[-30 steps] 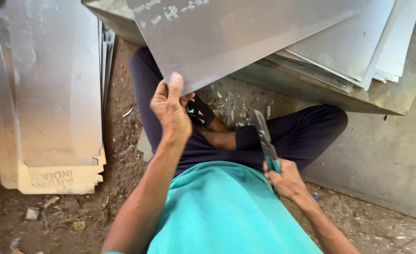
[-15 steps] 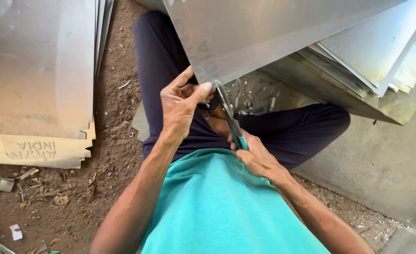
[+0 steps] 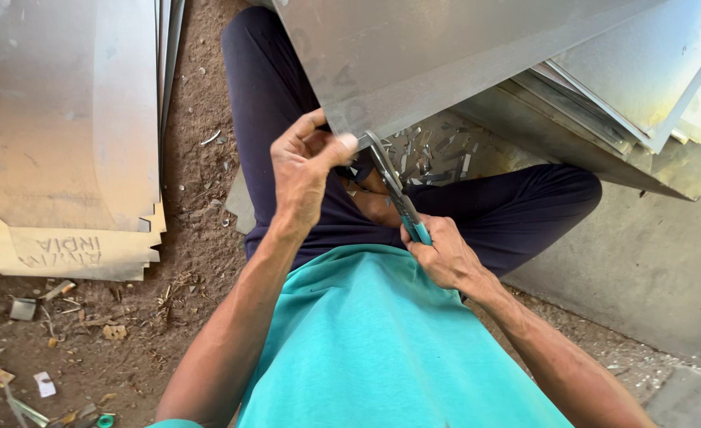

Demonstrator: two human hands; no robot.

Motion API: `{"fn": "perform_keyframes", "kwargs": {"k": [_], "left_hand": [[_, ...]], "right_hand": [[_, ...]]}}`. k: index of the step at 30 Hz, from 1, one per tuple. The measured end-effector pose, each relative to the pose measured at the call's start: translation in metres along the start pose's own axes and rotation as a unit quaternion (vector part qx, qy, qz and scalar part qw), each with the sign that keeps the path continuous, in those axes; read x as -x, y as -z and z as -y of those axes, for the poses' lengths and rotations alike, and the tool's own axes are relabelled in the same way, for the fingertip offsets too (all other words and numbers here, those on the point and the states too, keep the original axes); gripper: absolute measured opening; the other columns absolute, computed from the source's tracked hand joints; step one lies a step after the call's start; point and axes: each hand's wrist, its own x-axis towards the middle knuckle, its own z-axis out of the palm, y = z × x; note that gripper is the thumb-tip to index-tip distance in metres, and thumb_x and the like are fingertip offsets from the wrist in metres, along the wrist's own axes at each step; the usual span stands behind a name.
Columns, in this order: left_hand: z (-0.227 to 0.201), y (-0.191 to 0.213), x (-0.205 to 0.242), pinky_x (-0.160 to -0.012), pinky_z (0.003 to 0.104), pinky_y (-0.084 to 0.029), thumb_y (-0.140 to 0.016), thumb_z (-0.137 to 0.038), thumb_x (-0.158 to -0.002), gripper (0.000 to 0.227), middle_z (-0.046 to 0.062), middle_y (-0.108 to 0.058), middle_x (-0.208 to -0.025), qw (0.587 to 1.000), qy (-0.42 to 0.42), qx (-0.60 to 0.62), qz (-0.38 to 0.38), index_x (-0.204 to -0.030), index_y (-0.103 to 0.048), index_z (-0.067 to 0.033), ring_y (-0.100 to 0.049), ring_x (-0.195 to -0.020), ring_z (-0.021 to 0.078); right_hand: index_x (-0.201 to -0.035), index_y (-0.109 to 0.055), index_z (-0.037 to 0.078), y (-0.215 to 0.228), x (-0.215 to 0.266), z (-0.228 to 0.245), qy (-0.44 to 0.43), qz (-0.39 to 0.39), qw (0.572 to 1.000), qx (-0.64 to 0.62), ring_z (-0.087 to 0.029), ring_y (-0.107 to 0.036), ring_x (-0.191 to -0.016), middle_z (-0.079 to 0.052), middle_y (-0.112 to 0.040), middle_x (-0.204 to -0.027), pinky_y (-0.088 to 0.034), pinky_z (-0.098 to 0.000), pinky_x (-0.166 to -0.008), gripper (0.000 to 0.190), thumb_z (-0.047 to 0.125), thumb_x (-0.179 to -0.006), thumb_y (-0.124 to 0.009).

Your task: The person sits on the ground and uses tin snips to cut rectangular metal sheets. They trim the edges of the sheets, remove small pieces, and stack the cut metal on a pile to their left.

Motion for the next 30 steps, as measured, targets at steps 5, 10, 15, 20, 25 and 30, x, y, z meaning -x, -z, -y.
{"fn": "perform_keyframes", "kwargs": {"k": [5,10,15,20,25,30], "left_hand": [[0.012,-0.005,-0.019,-0.066,0.028,-0.058,-0.080,-0.009,-0.090,0.015,0.007,-0.073,-0.084,0.994,0.071,0.000,0.082,-0.095,-0.074,0.0035,-0.067,-0.068,0.0121],[0.057,-0.079,-0.014,-0.066,0.028,-0.062,-0.080,-0.014,-0.086,0.021,0.010,-0.077,-0.082,0.964,0.164,-0.075,0.197,-0.094,-0.076,0.0046,-0.074,-0.071,0.0156],[0.090,-0.140,0.003,-0.074,0.029,-0.063,-0.084,-0.009,-0.084,0.021,0.009,-0.077,-0.089,0.975,0.151,-0.059,0.154,-0.098,-0.077,0.0049,-0.074,-0.076,0.0152],[0.103,-0.147,0.010,-0.076,0.030,-0.063,-0.084,-0.006,-0.086,0.019,0.009,-0.075,-0.091,0.982,0.122,-0.029,0.139,-0.098,-0.076,0.0056,-0.072,-0.078,0.0149],[0.099,-0.148,0.011,-0.075,0.029,-0.062,-0.084,-0.007,-0.084,0.021,0.008,-0.076,-0.090,0.982,0.138,-0.045,0.125,-0.099,-0.076,0.0061,-0.072,-0.077,0.0145],[0.098,-0.150,0.009,-0.072,0.028,-0.060,-0.084,-0.007,-0.085,0.019,0.008,-0.075,-0.090,0.981,0.131,-0.048,0.133,-0.099,-0.076,0.0049,-0.071,-0.078,0.0144]], "right_hand": [[-0.090,-0.062,0.000,0.021,0.003,-0.060,0.021,0.040,0.989,-0.139,-0.018,-0.055,-0.066,-0.007,-0.061,-0.073,-0.047,-0.0356,-0.062,0.022,0.010,-0.072,-0.056],[-0.116,-0.058,0.001,0.001,0.045,-0.103,-0.010,-0.033,0.931,-0.364,-0.018,-0.063,-0.086,-0.008,-0.066,-0.097,-0.055,-0.0328,-0.075,0.050,0.009,-0.067,-0.056],[-0.127,-0.054,0.001,-0.037,0.054,-0.096,-0.002,-0.147,0.904,-0.401,-0.019,-0.062,-0.105,-0.012,-0.064,-0.112,-0.052,-0.0330,-0.088,0.062,0.008,-0.065,-0.051],[-0.128,-0.050,0.002,-0.036,0.047,-0.077,-0.014,-0.177,0.887,-0.427,-0.021,-0.059,-0.098,-0.009,-0.057,-0.106,-0.055,-0.0363,-0.089,0.063,0.008,-0.064,-0.052],[-0.128,-0.050,0.003,-0.034,0.048,-0.066,-0.013,-0.185,0.880,-0.437,-0.020,-0.057,-0.088,-0.009,-0.057,-0.107,-0.057,-0.0358,-0.088,0.061,0.010,-0.067,-0.052],[-0.110,-0.057,0.002,-0.030,0.048,-0.071,-0.025,-0.205,0.879,-0.429,-0.018,-0.057,-0.080,-0.008,-0.058,-0.091,-0.053,-0.0365,-0.067,0.046,0.011,-0.066,-0.051]]}}
